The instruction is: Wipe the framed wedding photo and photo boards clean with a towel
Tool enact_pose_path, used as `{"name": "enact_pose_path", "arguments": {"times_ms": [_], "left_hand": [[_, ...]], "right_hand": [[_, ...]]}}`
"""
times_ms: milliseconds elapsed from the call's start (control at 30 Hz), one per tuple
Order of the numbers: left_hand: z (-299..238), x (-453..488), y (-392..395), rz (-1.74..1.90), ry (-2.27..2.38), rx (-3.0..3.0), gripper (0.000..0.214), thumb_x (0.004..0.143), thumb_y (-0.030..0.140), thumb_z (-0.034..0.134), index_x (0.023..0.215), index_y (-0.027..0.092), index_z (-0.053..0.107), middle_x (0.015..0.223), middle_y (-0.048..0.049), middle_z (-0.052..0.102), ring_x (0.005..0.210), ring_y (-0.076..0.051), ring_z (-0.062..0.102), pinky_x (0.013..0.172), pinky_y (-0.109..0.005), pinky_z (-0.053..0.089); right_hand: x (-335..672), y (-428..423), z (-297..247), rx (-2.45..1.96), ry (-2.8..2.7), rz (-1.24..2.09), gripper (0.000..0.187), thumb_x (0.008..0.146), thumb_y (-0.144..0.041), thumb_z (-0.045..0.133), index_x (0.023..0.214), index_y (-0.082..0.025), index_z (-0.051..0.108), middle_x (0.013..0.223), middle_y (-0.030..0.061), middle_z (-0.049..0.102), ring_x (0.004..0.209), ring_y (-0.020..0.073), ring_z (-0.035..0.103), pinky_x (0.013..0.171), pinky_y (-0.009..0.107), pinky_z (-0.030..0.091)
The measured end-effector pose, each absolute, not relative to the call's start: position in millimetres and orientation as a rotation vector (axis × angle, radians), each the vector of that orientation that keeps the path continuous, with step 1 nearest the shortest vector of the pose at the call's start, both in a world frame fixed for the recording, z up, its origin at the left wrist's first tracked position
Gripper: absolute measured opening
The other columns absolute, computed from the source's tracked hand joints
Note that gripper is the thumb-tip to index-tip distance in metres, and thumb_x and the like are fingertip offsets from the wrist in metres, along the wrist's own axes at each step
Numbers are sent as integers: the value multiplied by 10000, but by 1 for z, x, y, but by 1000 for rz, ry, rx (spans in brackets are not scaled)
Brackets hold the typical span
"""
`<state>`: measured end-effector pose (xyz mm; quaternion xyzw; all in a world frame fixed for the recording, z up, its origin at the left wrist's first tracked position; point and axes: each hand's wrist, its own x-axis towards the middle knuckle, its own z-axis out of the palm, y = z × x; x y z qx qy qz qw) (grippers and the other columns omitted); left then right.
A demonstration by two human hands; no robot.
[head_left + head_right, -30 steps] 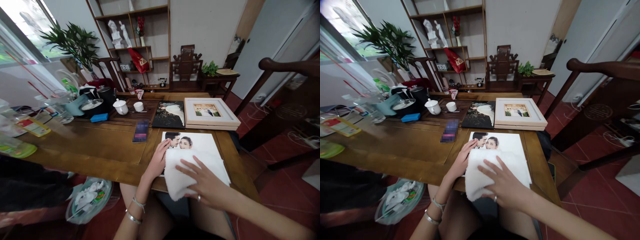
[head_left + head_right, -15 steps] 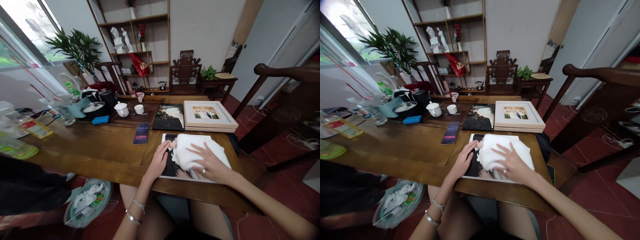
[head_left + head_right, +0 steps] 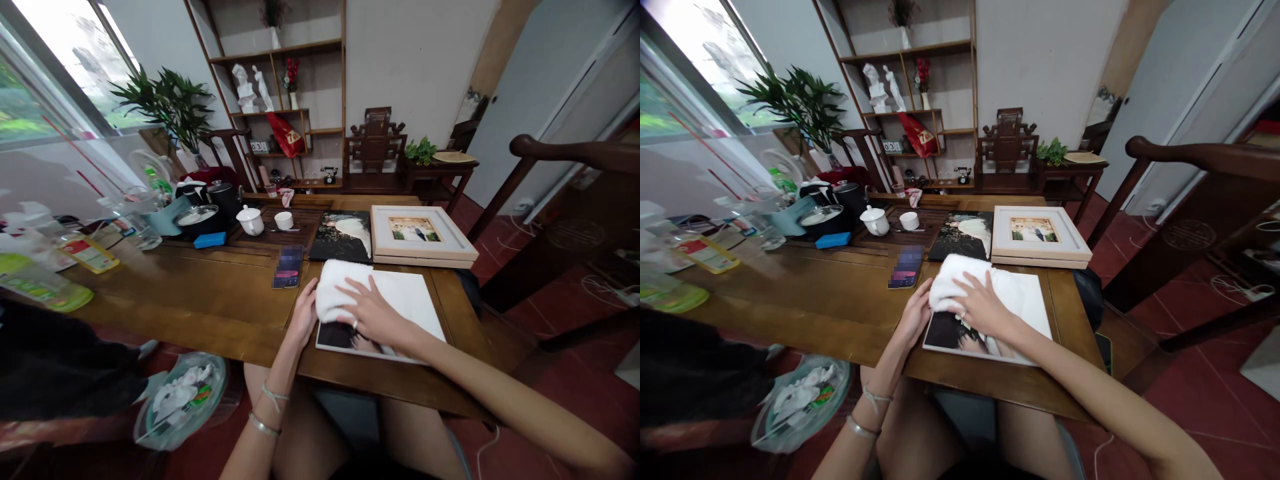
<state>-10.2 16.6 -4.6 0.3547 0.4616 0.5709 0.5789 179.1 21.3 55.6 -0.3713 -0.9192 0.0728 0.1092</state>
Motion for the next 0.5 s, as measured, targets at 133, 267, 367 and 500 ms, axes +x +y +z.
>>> {"name": "enact_pose_path", "arguments": {"times_ms": [133, 267, 367, 500], "left_hand": [[1, -12, 17, 1339, 1145, 796, 443, 829, 292, 599, 1247, 151, 556, 1250, -119, 636, 1091, -244, 634, 933, -364, 498], [-4, -10, 19, 1296, 1210, 923, 462, 790, 253, 664, 1230, 145, 577, 1310, -147, 586, 1198, -259, 570, 1043, -407, 418], [-11, -9, 20, 1287, 1233, 1042, 454, 759, 239, 689, 1196, 145, 609, 1346, -142, 552, 1249, -271, 526, 1098, -426, 356], [-13, -7, 20, 1293, 1263, 1102, 448, 758, 259, 685, 1185, 140, 618, 1355, -144, 542, 1236, -280, 537, 1101, -436, 351]], "right_hand": [[183, -33, 55, -796, -2839, 298, 270, 925, -308, 487, 1139, -316, 653, 1498, 33, 357, 1410, 324, 170, 1064, 696, 30], [219, -64, 54, -757, -2820, 362, 260, 921, -297, 504, 1134, -297, 653, 1475, 34, 397, 1405, 286, 209, 1103, 650, 72], [252, -51, 50, -967, -2715, 340, 253, 934, -298, 482, 1103, -296, 671, 1442, 51, 442, 1384, 273, 274, 1108, 630, 123], [266, -11, 45, -1279, -2542, 216, 307, 959, -358, 424, 1118, -265, 670, 1419, 107, 462, 1364, 291, 311, 1080, 646, 155]]}}
